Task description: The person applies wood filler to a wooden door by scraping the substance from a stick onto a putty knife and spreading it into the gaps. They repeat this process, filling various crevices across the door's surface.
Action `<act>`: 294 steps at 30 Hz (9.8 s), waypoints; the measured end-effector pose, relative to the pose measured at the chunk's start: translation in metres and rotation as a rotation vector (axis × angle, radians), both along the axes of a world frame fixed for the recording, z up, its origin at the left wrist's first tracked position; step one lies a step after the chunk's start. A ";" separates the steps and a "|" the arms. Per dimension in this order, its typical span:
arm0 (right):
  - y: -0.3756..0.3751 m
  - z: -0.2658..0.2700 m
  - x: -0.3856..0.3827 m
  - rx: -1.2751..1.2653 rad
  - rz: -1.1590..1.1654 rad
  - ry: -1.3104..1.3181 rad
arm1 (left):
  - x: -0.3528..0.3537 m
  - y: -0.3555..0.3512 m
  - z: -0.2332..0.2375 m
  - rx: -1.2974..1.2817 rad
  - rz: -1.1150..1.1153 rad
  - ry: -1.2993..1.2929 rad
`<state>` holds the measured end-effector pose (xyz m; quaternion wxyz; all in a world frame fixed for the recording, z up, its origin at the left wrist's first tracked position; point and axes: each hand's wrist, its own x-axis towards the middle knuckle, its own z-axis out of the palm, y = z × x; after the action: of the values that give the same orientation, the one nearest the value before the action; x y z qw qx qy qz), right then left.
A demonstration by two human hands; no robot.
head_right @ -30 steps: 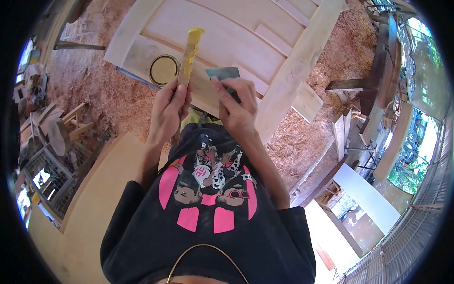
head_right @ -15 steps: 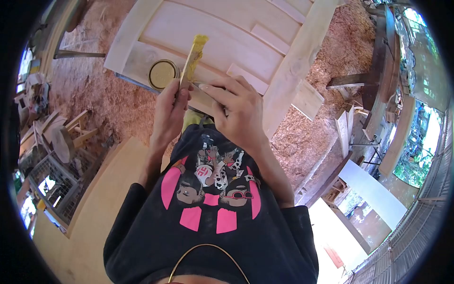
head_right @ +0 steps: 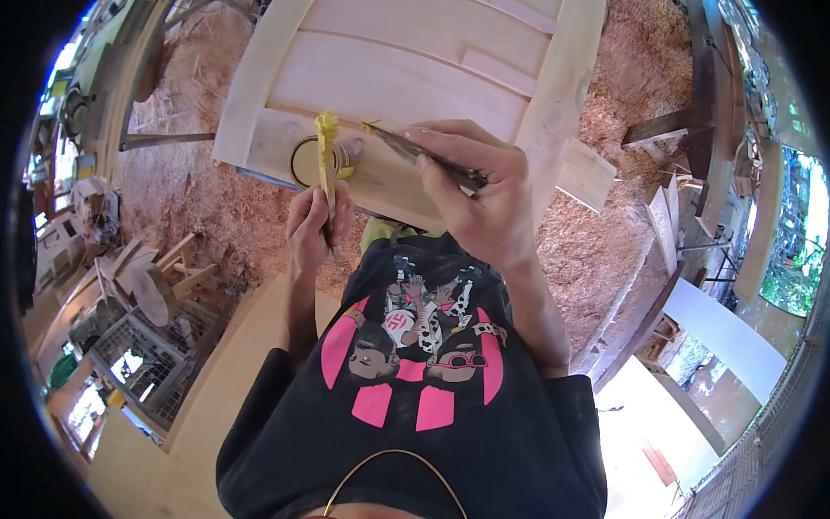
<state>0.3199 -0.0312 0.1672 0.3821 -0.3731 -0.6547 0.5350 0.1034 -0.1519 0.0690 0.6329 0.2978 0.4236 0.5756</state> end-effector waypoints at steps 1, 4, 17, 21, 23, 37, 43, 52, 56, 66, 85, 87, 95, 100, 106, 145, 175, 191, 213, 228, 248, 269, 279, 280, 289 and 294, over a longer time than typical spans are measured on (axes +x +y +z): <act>-0.002 -0.001 -0.003 -0.037 -0.011 0.022 | 0.002 0.000 0.004 -0.003 -0.008 0.003; -0.009 -0.002 -0.007 -0.236 -0.054 0.087 | 0.006 0.006 0.012 -0.019 0.068 0.289; -0.011 0.003 0.004 -1.034 -0.134 0.481 | -0.001 0.011 0.005 0.183 0.168 0.820; -0.008 0.001 0.011 -1.002 -0.125 0.471 | -0.011 0.014 0.009 0.230 0.097 0.976; -0.006 0.000 0.016 -0.981 -0.111 0.457 | -0.010 0.017 0.010 0.253 0.108 1.001; 0.035 -0.203 0.052 0.034 -0.007 -0.698 | -0.033 -0.013 -0.022 -0.017 0.376 0.652; 0.027 -0.248 0.024 0.373 0.079 -1.066 | -0.038 -0.027 -0.024 -0.050 0.428 0.677; 0.011 -0.263 0.029 0.511 0.123 -1.059 | -0.045 -0.040 -0.027 -0.125 0.521 0.657; 0.027 -0.257 0.031 0.418 0.055 -1.028 | -0.048 -0.035 -0.025 -0.102 0.516 0.667; 0.024 -0.254 0.018 0.353 0.135 -1.134 | -0.048 -0.032 -0.031 -0.064 0.464 0.688; 0.033 -0.254 0.020 0.386 0.154 -1.139 | -0.050 -0.033 -0.030 -0.081 0.480 0.691; 0.043 -0.251 0.021 0.320 0.156 -1.137 | -0.050 -0.033 -0.031 -0.079 0.478 0.699; 0.046 -0.265 0.019 0.343 0.041 -1.191 | -0.049 -0.036 -0.032 -0.077 0.466 0.703; 0.037 -0.265 0.025 0.377 0.095 -1.135 | -0.047 -0.033 -0.027 -0.082 0.504 0.676; 0.055 -0.266 0.025 0.306 0.071 -1.162 | -0.042 -0.024 -0.023 -0.077 0.519 0.682; 0.009 -0.115 -0.004 0.303 -0.060 -0.365 | 0.002 0.006 -0.015 -0.382 0.204 0.226; -0.016 -0.062 0.000 0.266 0.043 -0.457 | 0.036 0.038 0.002 -0.179 0.006 0.731; 0.010 -0.243 0.071 0.241 -0.125 -1.160 | -0.006 0.023 -0.012 -0.358 0.154 0.513; 0.023 -0.249 0.062 0.151 0.023 -1.252 | -0.008 0.022 -0.011 -0.372 0.149 0.535; 0.030 -0.254 0.069 0.186 -0.041 -1.228 | -0.005 0.022 -0.011 -0.360 0.161 0.568; -0.038 -0.170 0.211 -0.685 -0.705 0.547 | 0.020 0.039 -0.030 -0.388 -0.228 0.524; 0.002 -0.185 0.291 -0.776 -0.148 0.284 | 0.226 -0.075 -0.073 -0.453 0.390 0.088; 0.128 -0.221 0.201 0.432 0.659 -0.690 | 0.217 -0.122 -0.083 -0.482 0.866 0.155; 0.136 -0.225 0.197 0.720 0.790 -0.784 | 0.228 -0.127 -0.082 -0.535 0.946 0.148; 0.158 -0.254 0.194 1.058 1.014 -0.688 | 0.359 -0.137 -0.085 -0.629 1.434 0.028; 0.163 -0.257 0.187 1.088 1.051 -0.664 | 0.381 -0.128 -0.082 -0.587 1.521 -0.038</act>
<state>0.5066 0.1320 -0.0901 -0.0043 0.0802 -0.9902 0.1142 0.4841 -0.2800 -0.0125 0.1282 -0.2588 0.6328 0.7185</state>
